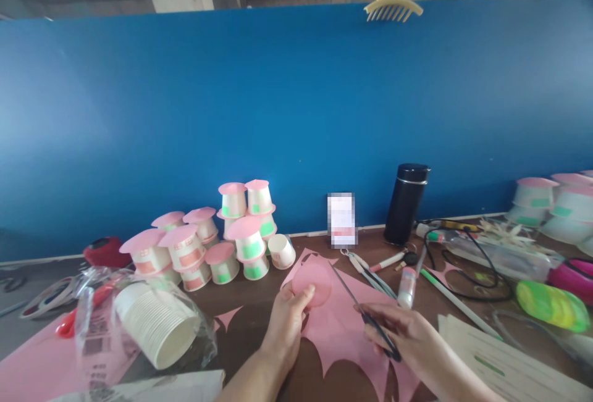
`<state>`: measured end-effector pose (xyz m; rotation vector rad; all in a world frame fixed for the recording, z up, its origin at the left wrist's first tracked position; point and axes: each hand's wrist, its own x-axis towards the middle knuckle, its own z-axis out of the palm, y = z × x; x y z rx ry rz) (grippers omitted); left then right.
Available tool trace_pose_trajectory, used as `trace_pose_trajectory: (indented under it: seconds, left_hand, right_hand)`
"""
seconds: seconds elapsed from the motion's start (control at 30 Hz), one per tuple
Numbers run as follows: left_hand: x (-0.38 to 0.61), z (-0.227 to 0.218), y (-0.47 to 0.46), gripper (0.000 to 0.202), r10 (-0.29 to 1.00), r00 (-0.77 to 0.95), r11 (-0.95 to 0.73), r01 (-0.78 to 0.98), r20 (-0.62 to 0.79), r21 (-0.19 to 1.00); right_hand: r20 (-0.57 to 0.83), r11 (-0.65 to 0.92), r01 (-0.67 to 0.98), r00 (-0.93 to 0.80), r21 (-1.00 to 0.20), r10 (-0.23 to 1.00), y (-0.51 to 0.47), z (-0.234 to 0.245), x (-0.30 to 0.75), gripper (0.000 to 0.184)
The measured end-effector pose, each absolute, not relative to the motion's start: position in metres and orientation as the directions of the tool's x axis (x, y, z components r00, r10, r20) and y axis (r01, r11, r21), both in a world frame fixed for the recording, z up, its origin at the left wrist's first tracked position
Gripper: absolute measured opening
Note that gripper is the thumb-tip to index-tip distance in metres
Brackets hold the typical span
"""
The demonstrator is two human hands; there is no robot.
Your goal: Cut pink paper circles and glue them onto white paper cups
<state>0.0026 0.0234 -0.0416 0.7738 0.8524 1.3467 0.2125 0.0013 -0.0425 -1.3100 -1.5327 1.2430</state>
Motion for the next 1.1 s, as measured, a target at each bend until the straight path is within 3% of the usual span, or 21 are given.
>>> trace_pose_trajectory:
  seconds: [0.5, 1.1]
  left_hand:
    - [0.0039, -0.0440, 0.0247, 0.032, 0.996, 0.031, 0.092, -0.537, -0.089, 0.838]
    - [0.0061, -0.0376, 0.0207, 0.027, 0.991, 0.039, 0.127, -0.512, -0.125, 0.850]
  right_hand:
    - [-0.067, -0.021, 0.237, -0.189, -0.971, 0.980, -0.0005, -0.0382, 0.2103, 0.038]
    - [-0.064, -0.014, 0.236, -0.206, -0.972, 0.976, -0.0016, -0.0400, 0.2074, 0.037]
